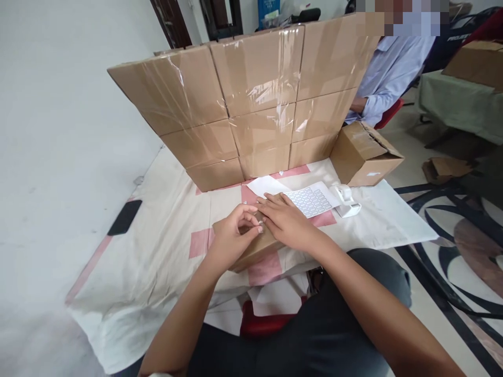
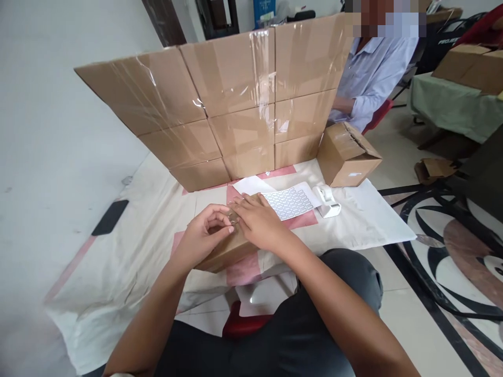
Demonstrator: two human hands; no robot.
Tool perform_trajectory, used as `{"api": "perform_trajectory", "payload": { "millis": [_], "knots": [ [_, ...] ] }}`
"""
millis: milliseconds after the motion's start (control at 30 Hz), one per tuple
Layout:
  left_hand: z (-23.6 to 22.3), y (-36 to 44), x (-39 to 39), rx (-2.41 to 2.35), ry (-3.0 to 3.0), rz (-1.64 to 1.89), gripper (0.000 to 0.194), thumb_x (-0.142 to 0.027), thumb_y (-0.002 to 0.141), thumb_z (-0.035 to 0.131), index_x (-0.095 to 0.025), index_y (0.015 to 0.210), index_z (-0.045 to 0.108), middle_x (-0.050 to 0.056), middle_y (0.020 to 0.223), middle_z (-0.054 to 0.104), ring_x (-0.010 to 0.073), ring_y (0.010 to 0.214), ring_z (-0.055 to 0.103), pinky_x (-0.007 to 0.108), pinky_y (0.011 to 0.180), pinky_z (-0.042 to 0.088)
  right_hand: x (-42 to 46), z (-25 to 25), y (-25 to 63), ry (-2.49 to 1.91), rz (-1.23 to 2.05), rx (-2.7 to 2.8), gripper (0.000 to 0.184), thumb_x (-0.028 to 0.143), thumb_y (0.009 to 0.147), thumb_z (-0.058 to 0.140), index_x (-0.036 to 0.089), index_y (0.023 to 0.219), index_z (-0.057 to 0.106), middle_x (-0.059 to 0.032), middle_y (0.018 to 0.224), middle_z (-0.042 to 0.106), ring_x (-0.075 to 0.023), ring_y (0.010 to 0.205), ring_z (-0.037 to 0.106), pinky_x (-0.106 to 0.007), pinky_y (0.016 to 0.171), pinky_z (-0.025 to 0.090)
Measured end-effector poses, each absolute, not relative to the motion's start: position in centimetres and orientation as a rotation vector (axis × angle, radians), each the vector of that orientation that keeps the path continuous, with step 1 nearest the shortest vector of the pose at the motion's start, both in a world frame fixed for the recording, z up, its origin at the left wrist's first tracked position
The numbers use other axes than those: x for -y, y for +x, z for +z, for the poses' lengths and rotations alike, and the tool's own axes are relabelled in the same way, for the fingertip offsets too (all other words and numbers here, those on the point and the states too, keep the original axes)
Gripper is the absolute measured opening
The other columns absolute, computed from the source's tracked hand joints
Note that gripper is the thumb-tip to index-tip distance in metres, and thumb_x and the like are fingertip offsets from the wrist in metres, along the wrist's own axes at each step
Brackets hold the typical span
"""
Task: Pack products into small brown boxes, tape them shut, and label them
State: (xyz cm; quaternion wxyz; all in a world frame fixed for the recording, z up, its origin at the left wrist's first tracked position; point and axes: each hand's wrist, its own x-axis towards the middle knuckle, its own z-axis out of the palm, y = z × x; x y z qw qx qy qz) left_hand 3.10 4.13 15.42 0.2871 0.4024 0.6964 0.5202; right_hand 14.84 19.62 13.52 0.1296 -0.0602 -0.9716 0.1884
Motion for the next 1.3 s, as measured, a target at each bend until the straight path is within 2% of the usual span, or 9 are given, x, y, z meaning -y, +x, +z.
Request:
{"api": "perform_trajectory", "payload": {
  "millis": [200, 433, 567, 767, 900, 1000, 1133, 1233, 1300],
  "knots": [
    [14.6, 3.5, -3.8, -2.055, 1.079, 1.443, 0.03, -0.025, 0.082, 0.069, -0.025, 0.11, 0.06, -0.003, 0.091, 0.064, 0.0124, 0.087, 0.067, 0.027, 0.085, 0.051, -19.2, 13.7, 14.6, -0.177, 0.531, 2.831, 0.049, 0.017, 0.102, 0.039, 0.016, 0.149, 0.052, -0.011, 0.157, 0.049, -0.0323, 0.151, 0.037, -0.058, 0.122, 0.023],
    [15.4, 3.5, -3.0, -1.95, 0.939, 1.693, 0.037, -0.033, 0.074, 0.08, -0.021, 0.102, 0.059, -0.003, 0.085, 0.064, 0.0116, 0.077, 0.066, 0.025, 0.076, 0.052, -19.6, 13.7, 14.8, -0.18, 0.566, 2.809, 0.048, 0.019, 0.103, 0.037, 0.017, 0.149, 0.052, -0.0098, 0.155, 0.052, -0.0294, 0.151, 0.036, -0.055, 0.122, 0.023],
    [15.9, 3.9, -3.3, -1.952, 0.942, 1.555, 0.04, -0.034, 0.073, 0.079, -0.021, 0.104, 0.058, -0.003, 0.083, 0.066, 0.0115, 0.071, 0.065, 0.024, 0.068, 0.051, -19.9, 13.7, 14.8, -0.203, 0.584, 2.797, 0.048, 0.019, 0.103, 0.037, 0.019, 0.148, 0.054, -0.011, 0.156, 0.051, -0.0289, 0.15, 0.037, -0.055, 0.12, 0.024],
    [14.9, 4.1, -3.8, -2.116, 1.056, 1.418, 0.037, -0.027, 0.075, 0.073, -0.022, 0.109, 0.06, -0.004, 0.083, 0.065, 0.012, 0.079, 0.068, 0.027, 0.081, 0.053, -19.3, 13.7, 14.5, -0.225, 0.533, 2.786, 0.046, 0.018, 0.103, 0.037, 0.016, 0.145, 0.055, -0.012, 0.152, 0.055, -0.031, 0.147, 0.04, -0.055, 0.119, 0.024],
    [14.2, 4.2, -3.6, -2.208, 1.119, 1.378, 0.038, -0.024, 0.076, 0.071, -0.024, 0.112, 0.059, -0.003, 0.089, 0.064, 0.0123, 0.082, 0.067, 0.028, 0.084, 0.052, -18.8, 13.6, 14.3, -0.238, 0.496, 2.793, 0.047, 0.017, 0.102, 0.038, 0.014, 0.145, 0.055, -0.0115, 0.152, 0.055, -0.0327, 0.147, 0.04, -0.055, 0.12, 0.022],
    [14.2, 4.3, -3.5, -2.274, 1.165, 1.323, 0.039, -0.023, 0.077, 0.071, -0.025, 0.115, 0.06, -0.002, 0.094, 0.065, 0.0152, 0.09, 0.066, 0.033, 0.092, 0.05, -18.8, 13.6, 14.3, -0.258, 0.505, 2.796, 0.046, 0.017, 0.102, 0.038, 0.014, 0.145, 0.056, -0.0111, 0.153, 0.055, -0.0326, 0.148, 0.039, -0.056, 0.121, 0.02],
    [14.7, 4.5, -3.4, -2.484, 1.25, 1.111, 0.04, -0.026, 0.08, 0.07, -0.028, 0.118, 0.061, 0.002, 0.105, 0.069, 0.0246, 0.109, 0.058, 0.047, 0.104, 0.04, -18.9, 13.5, 14.3, -0.254, 0.503, 2.788, 0.047, 0.018, 0.103, 0.037, 0.016, 0.146, 0.055, -0.0109, 0.153, 0.055, -0.032, 0.148, 0.038, -0.056, 0.121, 0.021],
    [14.9, 4.6, -3.3, -2.714, 1.284, 0.946, 0.04, -0.034, 0.08, 0.073, -0.027, 0.118, 0.06, 0.006, 0.122, 0.064, 0.0298, 0.118, 0.054, 0.049, 0.1, 0.04, -18.9, 13.5, 14.3, -0.252, 0.5, 2.792, 0.048, 0.018, 0.103, 0.036, 0.014, 0.147, 0.054, -0.0111, 0.153, 0.054, -0.0327, 0.148, 0.039, -0.057, 0.121, 0.021],
    [14.7, 4.7, -3.3, -2.782, 1.324, 0.896, 0.027, -0.037, 0.081, 0.074, -0.026, 0.105, 0.066, 0.007, 0.127, 0.062, 0.0309, 0.119, 0.052, 0.048, 0.097, 0.04, -18.8, 13.5, 14.3, -0.259, 0.5, 2.79, 0.048, 0.018, 0.102, 0.036, 0.013, 0.146, 0.054, -0.0115, 0.153, 0.055, -0.0329, 0.148, 0.039, -0.057, 0.122, 0.021]
  ]
}}
